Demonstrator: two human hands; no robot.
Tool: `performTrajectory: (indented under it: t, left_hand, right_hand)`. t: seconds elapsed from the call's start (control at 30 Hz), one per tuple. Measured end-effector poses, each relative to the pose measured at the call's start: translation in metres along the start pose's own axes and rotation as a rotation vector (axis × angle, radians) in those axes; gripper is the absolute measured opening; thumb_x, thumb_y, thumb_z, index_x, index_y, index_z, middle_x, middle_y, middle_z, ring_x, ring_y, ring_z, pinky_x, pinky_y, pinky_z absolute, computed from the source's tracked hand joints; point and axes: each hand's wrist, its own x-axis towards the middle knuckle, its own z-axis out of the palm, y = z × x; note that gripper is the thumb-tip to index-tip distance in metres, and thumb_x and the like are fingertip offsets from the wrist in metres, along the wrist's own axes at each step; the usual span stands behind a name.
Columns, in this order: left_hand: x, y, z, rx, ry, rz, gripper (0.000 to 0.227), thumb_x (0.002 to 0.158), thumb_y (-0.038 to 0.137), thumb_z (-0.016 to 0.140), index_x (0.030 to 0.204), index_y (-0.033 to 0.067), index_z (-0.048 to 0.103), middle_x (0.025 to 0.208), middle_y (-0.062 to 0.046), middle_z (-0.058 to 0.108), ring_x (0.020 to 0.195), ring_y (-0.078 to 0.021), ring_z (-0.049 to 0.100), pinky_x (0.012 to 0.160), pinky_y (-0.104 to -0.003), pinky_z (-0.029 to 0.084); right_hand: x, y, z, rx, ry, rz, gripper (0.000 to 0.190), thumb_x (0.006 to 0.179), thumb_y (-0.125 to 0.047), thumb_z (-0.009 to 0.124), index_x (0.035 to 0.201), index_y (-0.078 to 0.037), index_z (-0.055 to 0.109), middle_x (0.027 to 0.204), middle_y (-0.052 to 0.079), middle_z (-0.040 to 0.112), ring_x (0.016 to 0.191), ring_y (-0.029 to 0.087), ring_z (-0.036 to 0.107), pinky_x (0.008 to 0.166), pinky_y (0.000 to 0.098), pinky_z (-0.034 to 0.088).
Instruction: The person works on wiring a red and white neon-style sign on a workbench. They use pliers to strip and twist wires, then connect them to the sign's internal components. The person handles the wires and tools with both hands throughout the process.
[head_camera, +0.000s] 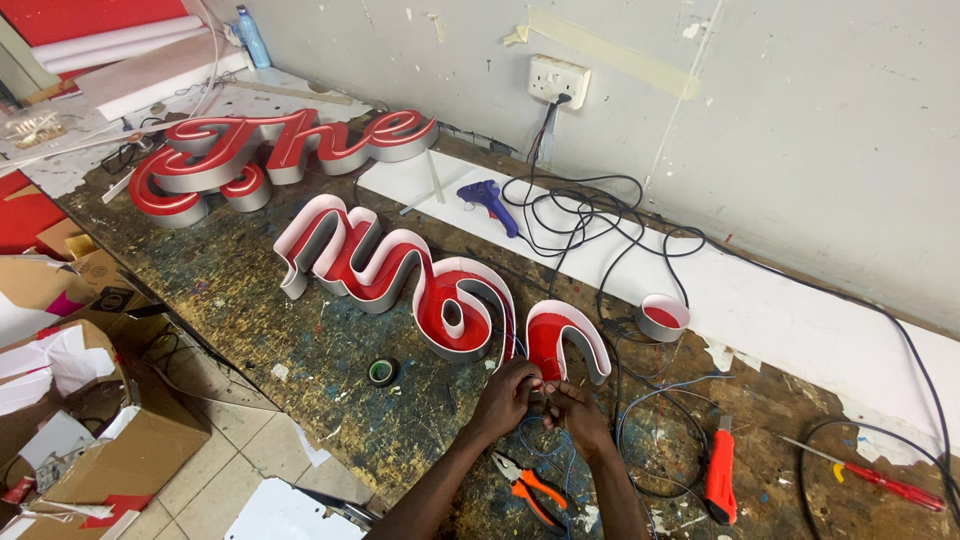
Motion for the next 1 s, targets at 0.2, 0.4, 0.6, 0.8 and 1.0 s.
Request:
performTrajectory:
  t: [0.2,0.4,0.6,0.8,1.0]
  left_hand:
    - [0.002,-0.002,-0.001,0.000,-0.002,-0.014,0.025,0.121,0.019,0.047,0.115,0.0088,0.069,0.110,-0.013,0.070,0.096,-0.0305,0.066,0.081,-0.042,0.051]
    - [-0.001,-0.003,-0.002,0.001,0.006,0.054,0.029,0.123,0.024,0.047,0.119,0.0073,0.071,0.112,-0.015,0.071,0.093,-0.0325,0.067,0.079,-0.046,0.052]
    - [-0.002,-0.013,0.003,0.054,0.004,0.047,0.018,0.119,0.013,0.055,0.119,0.0087,0.073,0.114,-0.013,0.072,0.094,-0.0315,0.068,0.076,-0.046,0.053]
    - [0.000,-0.007,-0.001,0.056,-0.031,0.040,0.015,0.118,0.013,0.056,0.116,0.0100,0.070,0.111,-0.012,0.072,0.093,-0.0311,0.068,0.076,-0.045,0.052]
    - [-0.002,-0.011,0.003,0.058,-0.064,0.025,0.016,0.114,0.011,0.059,0.120,0.0088,0.074,0.115,-0.013,0.074,0.096,-0.0312,0.070,0.077,-0.044,0.053]
  right_hand:
    - [0.014,0.017,-0.018,0.155,-0.278,-0.122,0.023,0.116,-0.015,0.063,0.112,0.003,0.076,0.072,0.009,0.063,0.065,0.027,0.071,0.067,0.0410,0.061]
    - [0.019,0.031,-0.027,0.172,-0.296,-0.161,0.036,0.114,-0.018,0.064,0.130,0.012,0.078,0.081,0.016,0.073,0.078,0.031,0.074,0.073,0.0445,0.063]
    - [-0.010,-0.014,-0.011,-0.453,-0.093,-0.046,0.044,0.109,-0.030,0.068,0.144,-0.006,0.080,0.099,0.012,0.087,0.093,0.023,0.085,0.088,0.0399,0.073]
    - [-0.019,-0.023,0.000,-0.604,-0.082,-0.360,0.034,0.108,-0.037,0.070,0.123,-0.014,0.089,0.100,0.003,0.088,0.091,0.016,0.080,0.080,0.0381,0.061]
    - [0.005,0.021,-0.026,-0.253,-0.039,-0.269,0.033,0.105,-0.026,0.078,0.126,-0.003,0.090,0.092,0.014,0.087,0.084,0.022,0.080,0.080,0.0383,0.066]
